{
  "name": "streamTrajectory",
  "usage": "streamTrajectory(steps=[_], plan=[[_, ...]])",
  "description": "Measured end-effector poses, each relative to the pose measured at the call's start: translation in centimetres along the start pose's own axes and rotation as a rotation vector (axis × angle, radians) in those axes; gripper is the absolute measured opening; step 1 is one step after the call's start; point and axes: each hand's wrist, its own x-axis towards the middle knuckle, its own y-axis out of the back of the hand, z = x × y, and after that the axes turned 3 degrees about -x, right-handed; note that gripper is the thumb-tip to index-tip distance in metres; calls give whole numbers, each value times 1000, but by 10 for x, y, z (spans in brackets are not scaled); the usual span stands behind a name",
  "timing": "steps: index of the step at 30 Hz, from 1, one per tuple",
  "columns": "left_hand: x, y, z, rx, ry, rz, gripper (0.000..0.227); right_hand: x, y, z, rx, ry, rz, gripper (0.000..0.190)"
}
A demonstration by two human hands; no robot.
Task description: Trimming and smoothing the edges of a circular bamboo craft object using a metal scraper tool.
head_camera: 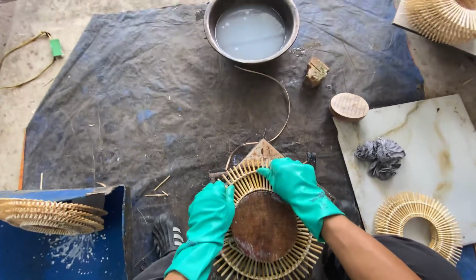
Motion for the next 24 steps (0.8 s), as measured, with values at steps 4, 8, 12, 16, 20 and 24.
streamTrajectory(steps=[4,8,12,16,20,24], plan=[[-15,49,27,53,176,-238,61,10,30,19,84,-82,-23,51],[-21,60,35,-1,10,-203,108,-4,55,14,10,-166,-183,54],[-14,74,48,110,103,-496,118,-2,29,17,-31,-199,-342,57],[-11,63,44,98,45,-439,109,-8,14,25,123,-226,-240,55],[-12,69,53,71,73,-461,114,0,38,37,220,-262,-205,52],[-6,62,32,148,61,-373,107,-8,54,59,148,-359,-290,55]])
